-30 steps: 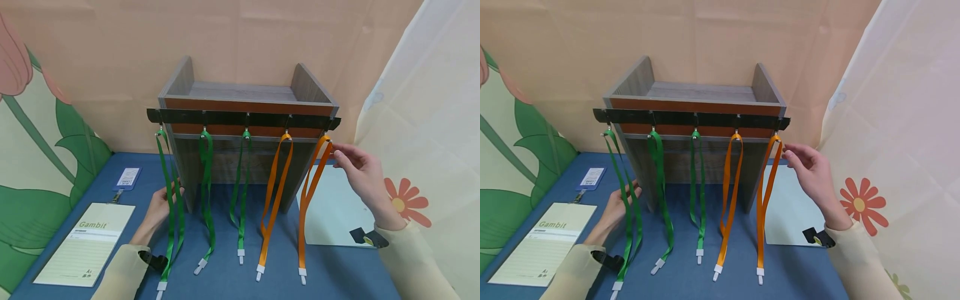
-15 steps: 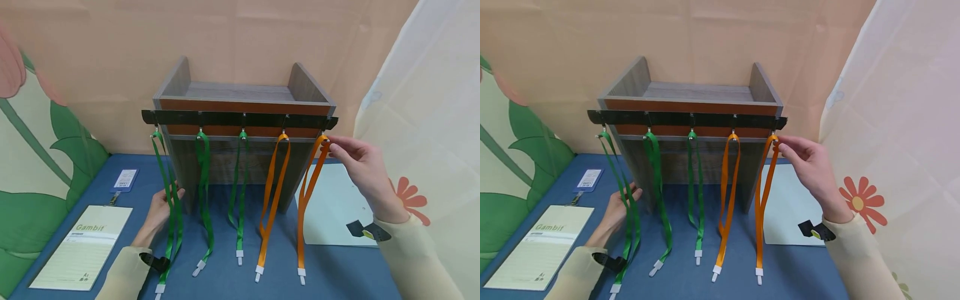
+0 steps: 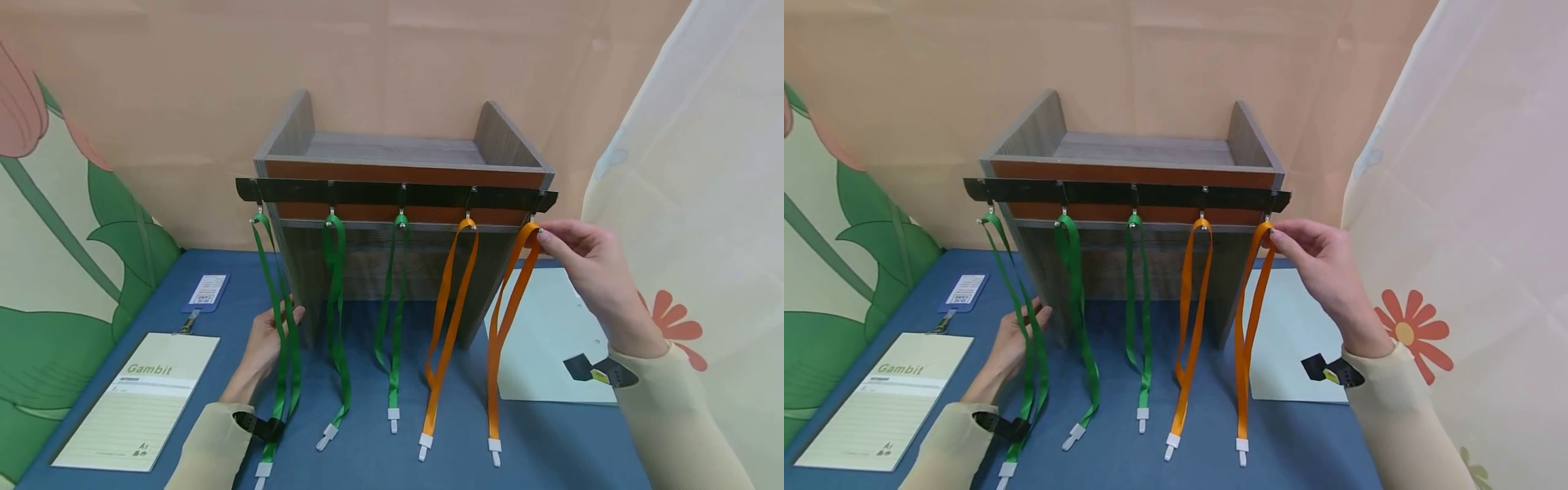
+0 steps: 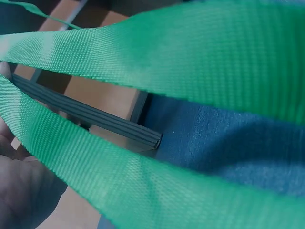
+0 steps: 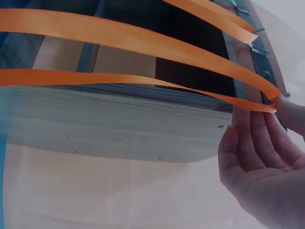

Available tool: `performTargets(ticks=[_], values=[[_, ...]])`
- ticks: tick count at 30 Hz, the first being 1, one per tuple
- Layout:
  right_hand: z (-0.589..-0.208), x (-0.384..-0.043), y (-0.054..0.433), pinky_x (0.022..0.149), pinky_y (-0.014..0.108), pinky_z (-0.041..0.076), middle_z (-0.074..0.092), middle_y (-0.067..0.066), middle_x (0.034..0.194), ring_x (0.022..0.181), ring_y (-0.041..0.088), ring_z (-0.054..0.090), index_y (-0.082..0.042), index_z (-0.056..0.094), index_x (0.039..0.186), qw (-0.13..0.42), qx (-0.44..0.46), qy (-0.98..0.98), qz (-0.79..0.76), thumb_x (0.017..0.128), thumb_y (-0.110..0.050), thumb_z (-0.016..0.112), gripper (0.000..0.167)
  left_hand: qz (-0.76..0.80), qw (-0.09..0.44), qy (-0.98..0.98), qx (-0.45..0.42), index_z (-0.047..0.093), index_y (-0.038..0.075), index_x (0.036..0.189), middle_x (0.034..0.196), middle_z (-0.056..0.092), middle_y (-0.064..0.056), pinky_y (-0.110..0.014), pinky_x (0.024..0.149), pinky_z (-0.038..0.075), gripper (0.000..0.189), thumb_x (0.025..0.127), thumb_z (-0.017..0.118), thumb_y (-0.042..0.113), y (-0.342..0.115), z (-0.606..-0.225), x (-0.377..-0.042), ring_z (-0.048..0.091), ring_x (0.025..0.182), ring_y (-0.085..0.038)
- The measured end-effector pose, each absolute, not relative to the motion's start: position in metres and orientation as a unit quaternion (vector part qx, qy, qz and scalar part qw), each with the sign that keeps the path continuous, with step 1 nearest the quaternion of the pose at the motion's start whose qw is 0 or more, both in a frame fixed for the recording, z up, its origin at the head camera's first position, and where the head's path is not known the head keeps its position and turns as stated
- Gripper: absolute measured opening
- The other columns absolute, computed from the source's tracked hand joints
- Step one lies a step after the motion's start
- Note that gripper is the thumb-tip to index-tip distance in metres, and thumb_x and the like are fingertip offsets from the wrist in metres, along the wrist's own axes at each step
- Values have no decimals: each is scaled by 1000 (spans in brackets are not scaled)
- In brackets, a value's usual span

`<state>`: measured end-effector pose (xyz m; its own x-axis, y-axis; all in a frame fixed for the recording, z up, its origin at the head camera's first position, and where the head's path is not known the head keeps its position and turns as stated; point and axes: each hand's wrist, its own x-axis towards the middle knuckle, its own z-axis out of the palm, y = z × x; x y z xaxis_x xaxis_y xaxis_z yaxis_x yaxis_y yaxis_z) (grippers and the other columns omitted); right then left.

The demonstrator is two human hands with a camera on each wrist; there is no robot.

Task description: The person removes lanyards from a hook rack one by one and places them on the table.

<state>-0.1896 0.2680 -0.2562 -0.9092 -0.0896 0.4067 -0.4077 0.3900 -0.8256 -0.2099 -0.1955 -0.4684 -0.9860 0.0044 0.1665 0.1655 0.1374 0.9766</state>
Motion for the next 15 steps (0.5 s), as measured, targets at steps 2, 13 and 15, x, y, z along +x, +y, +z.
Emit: performTargets(ticks=[2, 13, 15], values=[[-255, -188, 269, 82, 19, 47, 70, 5, 100, 89, 15, 67, 2, 65, 117, 153, 151, -826, 520, 95, -14, 61, 28, -657, 59, -750, -58, 57, -12, 121, 145, 38, -17, -22, 82, 43, 43, 99, 57, 25, -195, -469, -210, 34, 132, -36], [-231, -177, 275, 78, 18, 47, 70, 6, 92, 85, 19, 63, 8, 66, 110, 198, 184, -792, 547, 91, -2, 63, 22, -651, 63, -754, -62, 60, -13, 114, 144, 40, -16, -25, 77, 43, 44, 98, 57, 28, -196, -472, -210, 34, 132, -34], [-225, -174, 276, 80, 18, 47, 70, 8, 91, 86, 21, 62, 12, 65, 108, 199, 198, -767, 576, 90, 1, 64, 21, -652, 61, -753, -65, 61, -14, 105, 145, 40, -15, -27, 79, 43, 43, 98, 57, 28, -196, -472, -209, 33, 133, -33]])
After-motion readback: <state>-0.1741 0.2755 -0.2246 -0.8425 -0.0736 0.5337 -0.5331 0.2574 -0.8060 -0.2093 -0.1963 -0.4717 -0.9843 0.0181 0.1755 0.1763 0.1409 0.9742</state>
